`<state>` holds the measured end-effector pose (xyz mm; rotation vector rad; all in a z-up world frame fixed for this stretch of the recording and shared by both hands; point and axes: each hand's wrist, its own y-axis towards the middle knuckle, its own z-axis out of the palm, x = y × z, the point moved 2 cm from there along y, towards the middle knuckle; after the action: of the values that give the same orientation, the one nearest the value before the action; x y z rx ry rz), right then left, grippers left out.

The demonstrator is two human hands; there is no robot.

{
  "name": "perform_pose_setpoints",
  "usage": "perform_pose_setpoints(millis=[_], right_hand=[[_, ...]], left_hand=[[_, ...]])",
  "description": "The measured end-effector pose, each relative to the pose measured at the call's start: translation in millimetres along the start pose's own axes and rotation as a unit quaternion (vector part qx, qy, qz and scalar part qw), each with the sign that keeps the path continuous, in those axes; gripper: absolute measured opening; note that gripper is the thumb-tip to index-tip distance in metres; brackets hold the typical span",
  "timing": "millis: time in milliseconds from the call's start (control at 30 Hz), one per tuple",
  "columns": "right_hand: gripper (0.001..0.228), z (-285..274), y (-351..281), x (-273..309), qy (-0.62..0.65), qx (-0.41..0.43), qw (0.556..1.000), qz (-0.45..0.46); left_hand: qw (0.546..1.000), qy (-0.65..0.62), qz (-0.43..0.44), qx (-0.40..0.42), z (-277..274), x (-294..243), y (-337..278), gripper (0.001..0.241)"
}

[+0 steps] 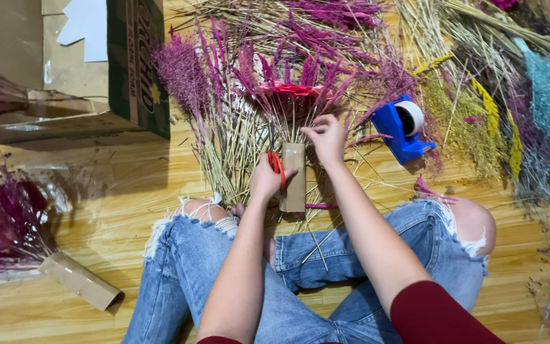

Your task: The person assembles a flower arrangement by gathering pink roses and purple dried stalks, securing them with tape and a cardboard sleeve, and then cutting paper with scissors to prepare for wrapping.

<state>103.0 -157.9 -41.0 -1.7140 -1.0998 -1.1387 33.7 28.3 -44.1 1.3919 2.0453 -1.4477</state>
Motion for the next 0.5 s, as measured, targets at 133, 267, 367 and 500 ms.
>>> perform_pose_setpoints(millis=[133, 267, 367, 500], right_hand=[[0.023, -33, -14, -27, 0.035, -0.075, 0.996, 0.011], [0.034, -45, -11, -50, 0.1, -0.126, 0.983, 0.091], [0.034, -43, -1, -55, 0.161, -0.125, 0.967, 0.154], [0.022, -42, 18, -61, 0.209, -0.119, 0.946, 0.217]], left_hand=[[1.0, -0.01, 0.001, -0.003, 8, 9, 6, 0.078], [0.996, -0.08, 0.022, -0.015, 8, 8, 2, 0.076], [0.992, -0.119, 0.047, -0.023, 1, 8, 1, 0.073], [0.981, -0.182, 0.051, -0.029, -2, 11, -7, 0.067]])
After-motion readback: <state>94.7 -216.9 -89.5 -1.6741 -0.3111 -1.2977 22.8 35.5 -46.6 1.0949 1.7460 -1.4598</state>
